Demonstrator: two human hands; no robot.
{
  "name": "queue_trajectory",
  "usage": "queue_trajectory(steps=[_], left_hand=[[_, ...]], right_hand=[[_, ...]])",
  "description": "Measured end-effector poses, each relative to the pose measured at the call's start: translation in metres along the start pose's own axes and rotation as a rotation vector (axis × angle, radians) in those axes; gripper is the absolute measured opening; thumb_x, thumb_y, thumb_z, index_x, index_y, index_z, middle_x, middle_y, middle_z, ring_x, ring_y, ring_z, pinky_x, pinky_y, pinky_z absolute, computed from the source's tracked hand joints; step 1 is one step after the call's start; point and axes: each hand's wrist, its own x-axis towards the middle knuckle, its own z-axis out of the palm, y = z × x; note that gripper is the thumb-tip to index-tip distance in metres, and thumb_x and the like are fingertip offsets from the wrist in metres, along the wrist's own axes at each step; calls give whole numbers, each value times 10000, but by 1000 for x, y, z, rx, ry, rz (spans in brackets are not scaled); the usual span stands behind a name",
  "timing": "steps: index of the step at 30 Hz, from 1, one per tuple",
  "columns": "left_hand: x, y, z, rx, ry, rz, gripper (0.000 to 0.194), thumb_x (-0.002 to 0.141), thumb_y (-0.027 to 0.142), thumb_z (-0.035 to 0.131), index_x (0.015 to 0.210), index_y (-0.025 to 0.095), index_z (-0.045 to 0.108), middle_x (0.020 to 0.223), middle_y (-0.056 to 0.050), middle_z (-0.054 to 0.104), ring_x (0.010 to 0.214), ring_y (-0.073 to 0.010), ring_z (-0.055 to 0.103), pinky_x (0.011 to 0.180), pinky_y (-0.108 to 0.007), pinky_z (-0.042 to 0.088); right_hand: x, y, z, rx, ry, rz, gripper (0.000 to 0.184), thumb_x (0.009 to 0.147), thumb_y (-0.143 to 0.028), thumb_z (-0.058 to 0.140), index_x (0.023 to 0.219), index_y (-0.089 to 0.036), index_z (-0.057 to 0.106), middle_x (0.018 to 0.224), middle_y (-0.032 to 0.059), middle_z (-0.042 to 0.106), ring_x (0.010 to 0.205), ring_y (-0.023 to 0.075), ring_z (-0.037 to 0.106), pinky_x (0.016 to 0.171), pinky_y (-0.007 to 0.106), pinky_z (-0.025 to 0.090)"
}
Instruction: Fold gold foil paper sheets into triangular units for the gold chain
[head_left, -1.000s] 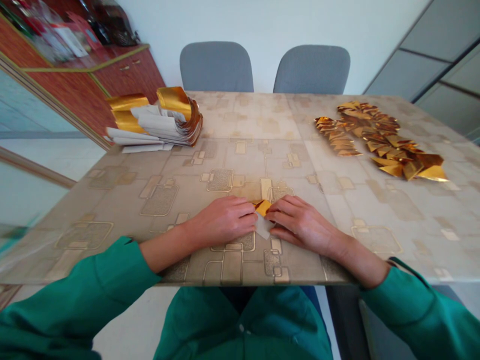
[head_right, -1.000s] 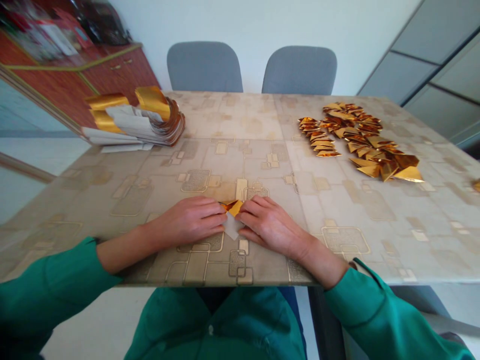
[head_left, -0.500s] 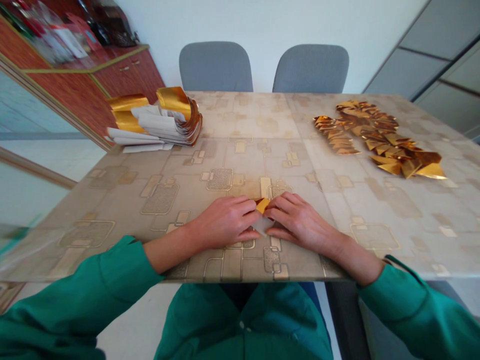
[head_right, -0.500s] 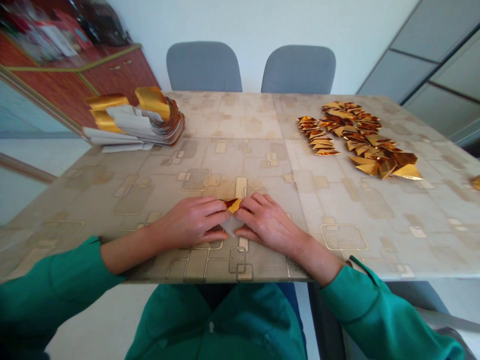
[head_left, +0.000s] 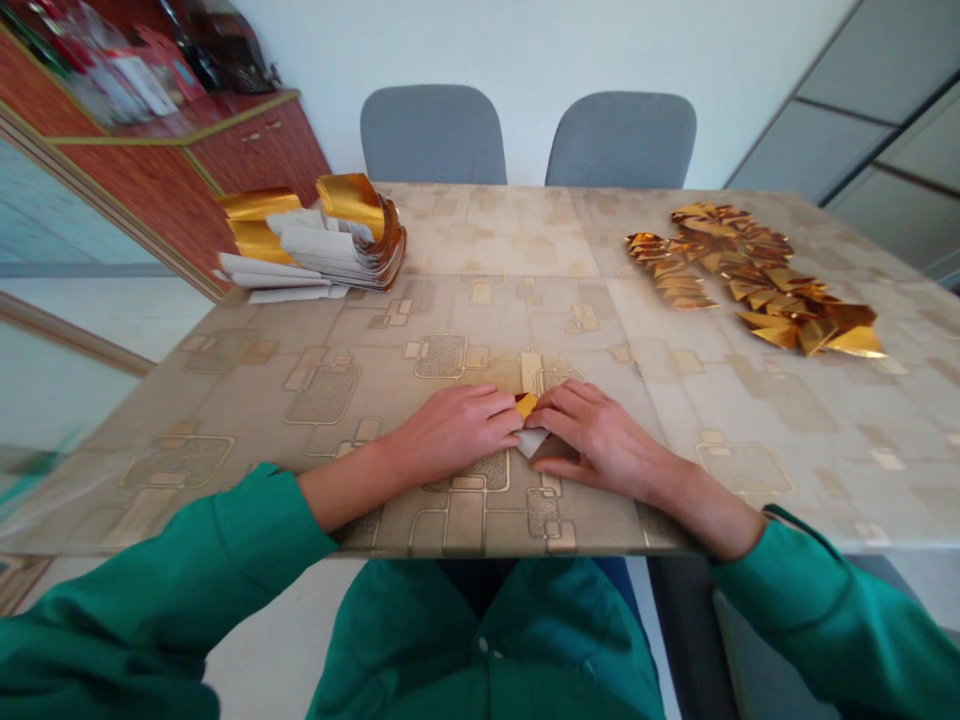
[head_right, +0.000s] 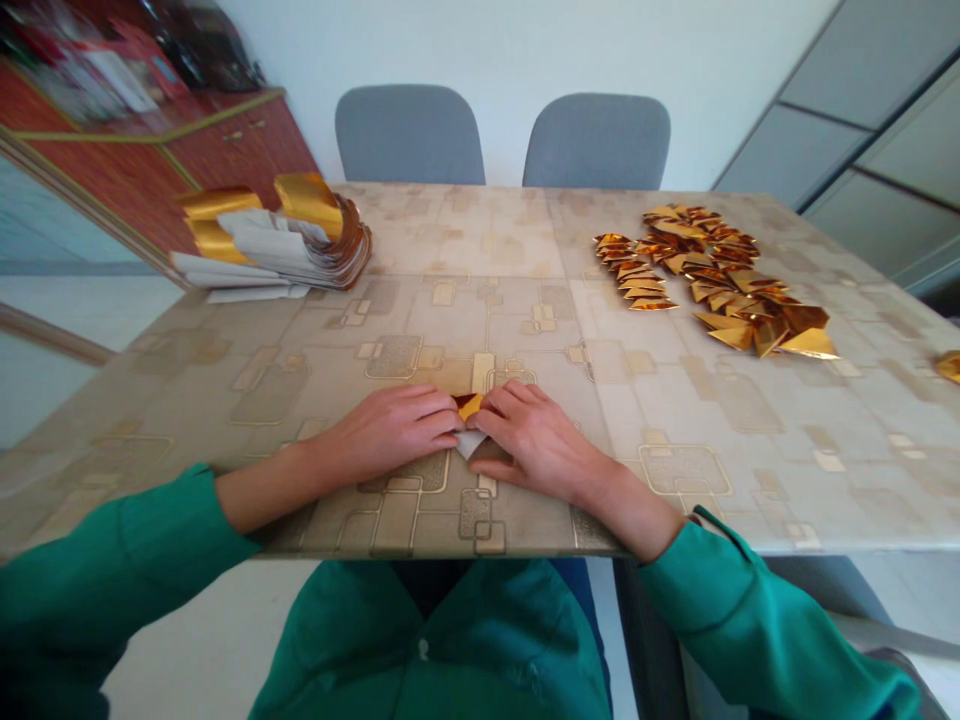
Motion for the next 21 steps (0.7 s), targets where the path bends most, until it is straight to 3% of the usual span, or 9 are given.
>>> queue_trajectory(steps=[7, 15, 21], left_hand=[[-7, 11, -12, -81, -71, -114, 337, 951, 479, 602, 899, 146, 624, 984, -85, 642, 901, -223, 582, 740, -318, 475], [-3, 20, -3, -149, -31, -263, 264, 1011, 347, 516, 897, 160, 663, 965, -69, 627, 892, -214, 541, 782, -337, 451], [0, 24, -3, -269, -13, -417, 198, 974, 293, 563, 865, 151, 648, 979, -70, 607, 910, -218, 523, 805, -355, 427]], right_hand=[[-3, -11, 8, -89, 51, 63, 185, 988, -258, 508, 895, -168, 640, 965, 94, 653, 914, 223, 540, 817, 371, 459], [-6, -23, 12, 39, 134, 198, 174, 984, -267, 536, 874, -174, 633, 1001, 91, 657, 952, 227, 531, 847, 379, 453], [-2, -17, 16, 103, 170, 257, 152, 935, -240, 619, 802, -180, 577, 953, 77, 643, 923, 217, 527, 830, 364, 431]])
